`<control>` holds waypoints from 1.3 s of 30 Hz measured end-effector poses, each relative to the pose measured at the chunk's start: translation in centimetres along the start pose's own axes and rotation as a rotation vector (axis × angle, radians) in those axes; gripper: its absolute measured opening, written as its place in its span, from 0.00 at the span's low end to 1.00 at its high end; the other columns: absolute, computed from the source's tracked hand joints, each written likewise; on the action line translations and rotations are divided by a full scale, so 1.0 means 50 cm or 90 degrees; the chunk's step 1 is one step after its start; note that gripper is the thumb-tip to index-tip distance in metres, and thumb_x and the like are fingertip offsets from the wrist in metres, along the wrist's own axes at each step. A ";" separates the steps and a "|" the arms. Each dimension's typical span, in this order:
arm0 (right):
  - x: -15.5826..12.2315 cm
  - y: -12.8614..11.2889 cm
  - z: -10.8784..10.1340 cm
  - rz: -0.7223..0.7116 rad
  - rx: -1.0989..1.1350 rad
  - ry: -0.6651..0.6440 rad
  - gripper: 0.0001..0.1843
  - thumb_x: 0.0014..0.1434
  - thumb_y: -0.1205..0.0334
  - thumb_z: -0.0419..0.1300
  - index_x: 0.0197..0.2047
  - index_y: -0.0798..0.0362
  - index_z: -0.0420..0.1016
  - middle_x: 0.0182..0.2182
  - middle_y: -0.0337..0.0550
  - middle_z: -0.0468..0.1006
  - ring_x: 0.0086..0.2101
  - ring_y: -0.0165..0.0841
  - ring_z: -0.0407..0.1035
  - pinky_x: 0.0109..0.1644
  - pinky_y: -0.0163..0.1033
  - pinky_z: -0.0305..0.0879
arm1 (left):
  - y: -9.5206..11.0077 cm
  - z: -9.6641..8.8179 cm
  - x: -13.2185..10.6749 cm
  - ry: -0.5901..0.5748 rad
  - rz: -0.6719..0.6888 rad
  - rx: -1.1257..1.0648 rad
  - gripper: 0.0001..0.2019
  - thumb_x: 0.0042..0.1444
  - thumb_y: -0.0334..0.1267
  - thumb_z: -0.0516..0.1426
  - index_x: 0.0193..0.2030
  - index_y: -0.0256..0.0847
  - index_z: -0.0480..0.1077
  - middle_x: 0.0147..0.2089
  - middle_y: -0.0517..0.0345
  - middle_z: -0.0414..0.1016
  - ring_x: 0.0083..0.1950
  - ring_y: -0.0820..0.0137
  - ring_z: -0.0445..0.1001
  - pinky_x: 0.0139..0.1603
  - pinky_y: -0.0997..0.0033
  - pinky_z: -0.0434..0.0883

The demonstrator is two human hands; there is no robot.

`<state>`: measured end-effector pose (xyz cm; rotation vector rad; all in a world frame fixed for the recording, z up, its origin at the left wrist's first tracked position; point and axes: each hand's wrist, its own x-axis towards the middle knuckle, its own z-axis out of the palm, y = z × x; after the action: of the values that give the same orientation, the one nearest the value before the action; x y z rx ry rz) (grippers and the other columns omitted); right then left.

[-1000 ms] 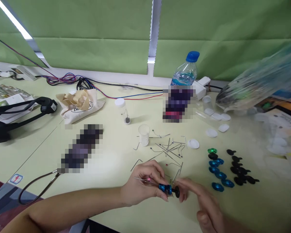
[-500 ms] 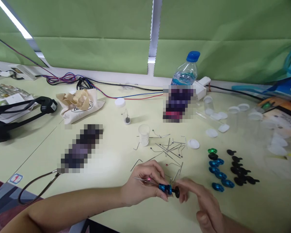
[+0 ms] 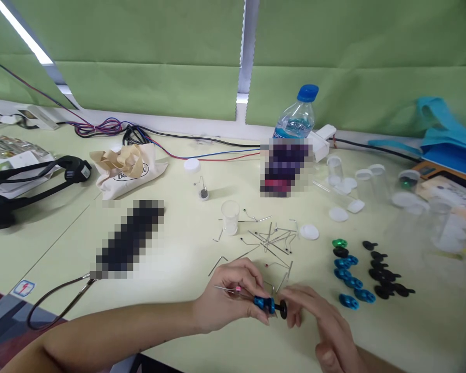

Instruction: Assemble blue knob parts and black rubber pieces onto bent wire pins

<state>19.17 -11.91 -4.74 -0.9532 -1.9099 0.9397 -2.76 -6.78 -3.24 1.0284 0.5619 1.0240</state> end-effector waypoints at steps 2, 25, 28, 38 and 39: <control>-0.003 0.000 0.000 0.000 0.002 -0.006 0.32 0.64 0.39 0.38 0.61 0.51 0.60 0.41 0.51 0.70 0.33 0.36 0.67 0.36 0.44 0.67 | 0.001 0.001 0.000 0.006 -0.002 0.010 0.13 0.33 0.22 0.69 0.28 0.34 0.76 0.35 0.57 0.68 0.29 0.77 0.72 0.29 0.76 0.77; 0.005 -0.005 -0.001 0.012 0.000 -0.016 0.32 0.64 0.39 0.38 0.61 0.49 0.60 0.39 0.49 0.70 0.31 0.35 0.67 0.32 0.41 0.65 | -0.001 0.000 -0.001 0.011 -0.013 0.011 0.12 0.34 0.24 0.70 0.28 0.34 0.76 0.35 0.57 0.68 0.29 0.77 0.72 0.29 0.76 0.76; 0.003 -0.003 -0.002 0.008 -0.007 -0.030 0.32 0.64 0.39 0.37 0.61 0.50 0.60 0.40 0.50 0.69 0.30 0.34 0.67 0.32 0.41 0.65 | 0.001 0.002 0.000 0.006 -0.018 0.010 0.12 0.34 0.26 0.70 0.27 0.34 0.75 0.35 0.57 0.68 0.28 0.77 0.71 0.29 0.76 0.76; 0.005 -0.001 -0.004 0.003 0.009 -0.021 0.33 0.64 0.38 0.37 0.62 0.50 0.58 0.39 0.50 0.70 0.30 0.34 0.67 0.31 0.41 0.65 | 0.001 0.001 -0.001 0.012 -0.022 0.011 0.12 0.34 0.25 0.70 0.27 0.34 0.75 0.35 0.57 0.68 0.28 0.77 0.71 0.28 0.76 0.76; 0.004 0.000 -0.004 0.003 0.008 -0.022 0.33 0.64 0.38 0.38 0.62 0.50 0.58 0.39 0.50 0.70 0.30 0.34 0.67 0.31 0.41 0.65 | 0.001 0.001 -0.001 0.011 -0.018 0.007 0.12 0.34 0.25 0.70 0.28 0.34 0.75 0.35 0.57 0.68 0.28 0.77 0.72 0.28 0.76 0.76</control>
<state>19.28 -11.66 -4.60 -0.9396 -1.9296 0.9753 -2.76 -6.84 -3.19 1.0190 0.5947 1.0058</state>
